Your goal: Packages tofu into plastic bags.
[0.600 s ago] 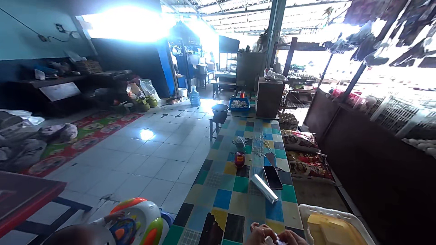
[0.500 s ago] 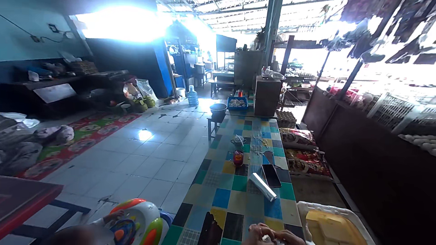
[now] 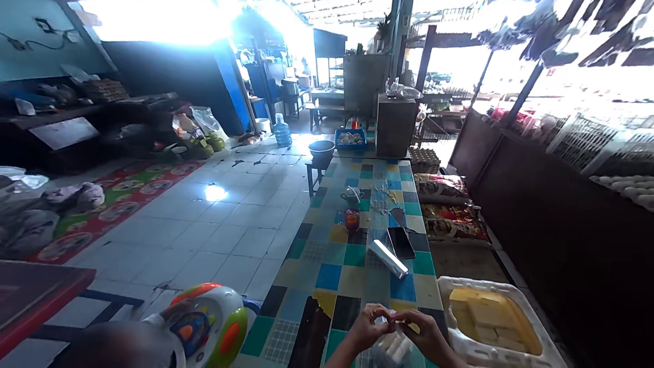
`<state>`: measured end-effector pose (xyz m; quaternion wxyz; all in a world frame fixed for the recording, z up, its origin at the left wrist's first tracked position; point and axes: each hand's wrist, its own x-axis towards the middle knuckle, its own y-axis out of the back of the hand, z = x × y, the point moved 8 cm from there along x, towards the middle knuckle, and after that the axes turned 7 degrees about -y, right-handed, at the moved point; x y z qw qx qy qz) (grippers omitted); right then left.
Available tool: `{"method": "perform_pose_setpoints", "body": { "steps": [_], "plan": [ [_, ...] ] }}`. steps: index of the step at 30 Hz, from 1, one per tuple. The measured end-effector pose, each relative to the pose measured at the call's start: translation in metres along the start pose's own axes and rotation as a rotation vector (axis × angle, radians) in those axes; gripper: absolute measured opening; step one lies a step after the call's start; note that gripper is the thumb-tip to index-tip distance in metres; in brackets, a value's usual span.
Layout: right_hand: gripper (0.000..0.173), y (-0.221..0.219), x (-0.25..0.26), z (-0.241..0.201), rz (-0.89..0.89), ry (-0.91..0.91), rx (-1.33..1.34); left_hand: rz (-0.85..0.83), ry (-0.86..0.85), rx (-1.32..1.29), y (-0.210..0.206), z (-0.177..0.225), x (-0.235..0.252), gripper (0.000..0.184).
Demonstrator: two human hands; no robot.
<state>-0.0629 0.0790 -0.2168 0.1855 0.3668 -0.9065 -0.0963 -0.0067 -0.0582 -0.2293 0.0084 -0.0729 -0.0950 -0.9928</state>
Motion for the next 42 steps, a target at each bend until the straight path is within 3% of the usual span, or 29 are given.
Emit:
{"method": "perform_pose_setpoints", "body": {
  "steps": [7,12,15,17,27,30,33,36,42],
  "plan": [
    [0.019,-0.009,0.002,0.003,-0.13,-0.143,-0.027,-0.043,0.096,0.209,-0.003,0.004,-0.005,0.023],
    [0.016,-0.01,0.005,0.001,-0.103,-0.092,-0.06,0.124,0.054,0.385,-0.007,0.018,-0.006,0.02],
    [0.017,-0.008,0.004,-0.001,-0.089,-0.046,-0.06,0.274,-0.066,0.375,-0.005,0.021,-0.006,0.015],
    [0.016,-0.004,0.005,0.0,-0.067,-0.027,-0.062,0.28,-0.073,0.338,-0.005,0.018,-0.005,0.016],
    [0.019,-0.006,0.009,-0.002,-0.032,-0.155,-0.301,0.218,0.116,0.171,-0.014,0.015,-0.009,0.019],
    [0.017,-0.009,0.007,-0.005,-0.014,-0.122,-0.316,0.219,0.179,0.031,-0.011,0.007,-0.013,0.023],
    [0.021,-0.009,0.004,-0.01,0.013,-0.055,-0.314,0.089,0.237,-0.011,-0.013,-0.001,-0.011,0.039],
    [0.019,-0.01,-0.002,-0.016,0.12,0.108,-0.346,0.14,0.173,0.064,-0.007,0.003,-0.011,0.02],
    [0.016,-0.009,-0.015,-0.022,0.2,0.129,-0.29,0.325,0.169,0.178,-0.003,0.012,-0.014,0.016]
  ]
}}
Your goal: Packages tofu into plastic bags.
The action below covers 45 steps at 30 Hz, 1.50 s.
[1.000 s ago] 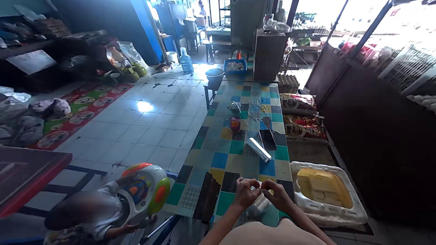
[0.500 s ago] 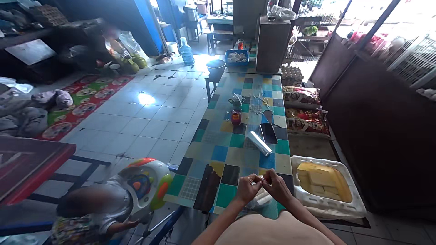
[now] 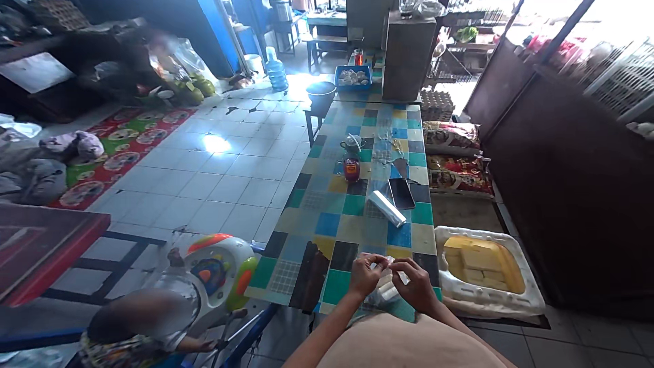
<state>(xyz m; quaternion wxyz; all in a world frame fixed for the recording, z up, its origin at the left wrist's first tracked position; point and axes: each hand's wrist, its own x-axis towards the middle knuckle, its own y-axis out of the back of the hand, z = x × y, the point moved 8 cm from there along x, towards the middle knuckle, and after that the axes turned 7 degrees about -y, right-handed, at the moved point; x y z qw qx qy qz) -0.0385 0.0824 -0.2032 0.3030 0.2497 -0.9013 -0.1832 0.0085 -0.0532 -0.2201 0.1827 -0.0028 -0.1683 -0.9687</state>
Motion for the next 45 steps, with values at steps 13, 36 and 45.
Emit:
{"method": "perform_pose_setpoints", "body": {
  "steps": [13,36,45],
  "plan": [
    [0.022,-0.009,-0.005,0.016,-0.032,-0.438,0.194,-0.002,-0.5,0.155,-0.002,0.039,-0.007,0.016],
    [0.038,-0.032,0.0,0.002,-0.262,-0.362,-0.258,0.061,-0.3,-0.006,-0.006,0.039,-0.011,0.016],
    [0.024,-0.023,-0.012,0.032,-0.031,-0.535,0.206,-0.119,-0.193,-0.12,-0.006,0.007,-0.001,0.047]
  ]
}}
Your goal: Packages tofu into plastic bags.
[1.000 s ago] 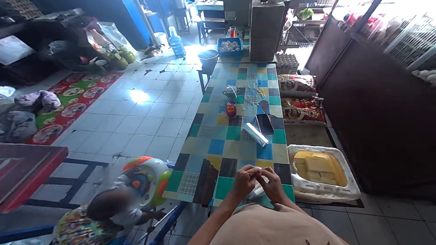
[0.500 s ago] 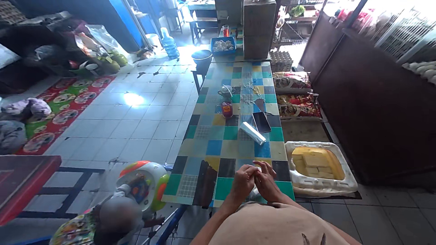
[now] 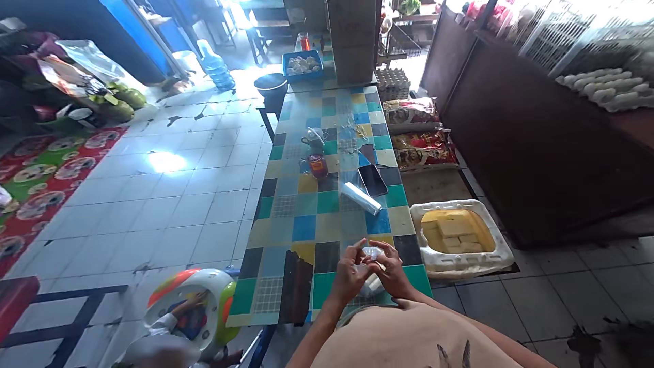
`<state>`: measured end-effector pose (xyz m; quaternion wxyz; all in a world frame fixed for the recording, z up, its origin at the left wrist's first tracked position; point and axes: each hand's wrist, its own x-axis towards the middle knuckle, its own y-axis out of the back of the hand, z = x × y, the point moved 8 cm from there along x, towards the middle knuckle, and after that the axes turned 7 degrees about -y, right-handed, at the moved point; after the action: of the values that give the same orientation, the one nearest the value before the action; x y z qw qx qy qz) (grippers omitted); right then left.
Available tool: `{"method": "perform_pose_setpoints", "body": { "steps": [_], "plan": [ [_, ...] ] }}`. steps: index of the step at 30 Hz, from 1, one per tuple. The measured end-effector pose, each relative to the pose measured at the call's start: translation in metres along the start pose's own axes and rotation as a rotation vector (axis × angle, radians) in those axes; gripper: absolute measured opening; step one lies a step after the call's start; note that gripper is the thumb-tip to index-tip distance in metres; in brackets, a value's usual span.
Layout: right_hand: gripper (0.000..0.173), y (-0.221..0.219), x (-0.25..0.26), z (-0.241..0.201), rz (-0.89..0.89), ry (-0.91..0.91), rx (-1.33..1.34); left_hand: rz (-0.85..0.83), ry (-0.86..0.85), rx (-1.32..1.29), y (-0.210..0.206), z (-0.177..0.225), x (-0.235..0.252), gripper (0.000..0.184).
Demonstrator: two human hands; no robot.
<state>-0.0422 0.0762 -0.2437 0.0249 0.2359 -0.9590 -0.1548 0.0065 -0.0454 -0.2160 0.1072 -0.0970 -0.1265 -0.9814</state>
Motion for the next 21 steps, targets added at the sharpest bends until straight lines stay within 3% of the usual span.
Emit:
{"method": "perform_pose_setpoints", "body": {
  "steps": [1,4,8,12,16,21],
  "plan": [
    [0.022,-0.001,-0.001,-0.004,-0.015,0.007,-0.025,-0.036,-0.059,0.079,-0.003,0.001,0.001,0.046],
    [0.026,-0.005,-0.001,-0.014,-0.03,0.038,-0.069,0.032,-0.249,0.22,0.0,0.008,0.001,0.018],
    [0.03,-0.003,-0.005,-0.045,0.028,0.265,-0.256,0.163,-0.534,0.443,0.012,0.032,-0.006,0.018],
    [0.047,0.015,-0.01,-0.088,0.168,0.495,-0.238,0.176,-0.718,0.398,0.014,0.102,0.009,0.019],
    [0.065,0.024,-0.005,-0.095,0.209,0.572,-0.216,0.125,-0.742,0.311,0.01,0.138,0.021,0.018],
    [0.034,0.047,0.009,-0.083,0.042,0.424,-0.259,0.115,-0.515,0.154,-0.001,0.119,0.043,0.015]
  ]
}}
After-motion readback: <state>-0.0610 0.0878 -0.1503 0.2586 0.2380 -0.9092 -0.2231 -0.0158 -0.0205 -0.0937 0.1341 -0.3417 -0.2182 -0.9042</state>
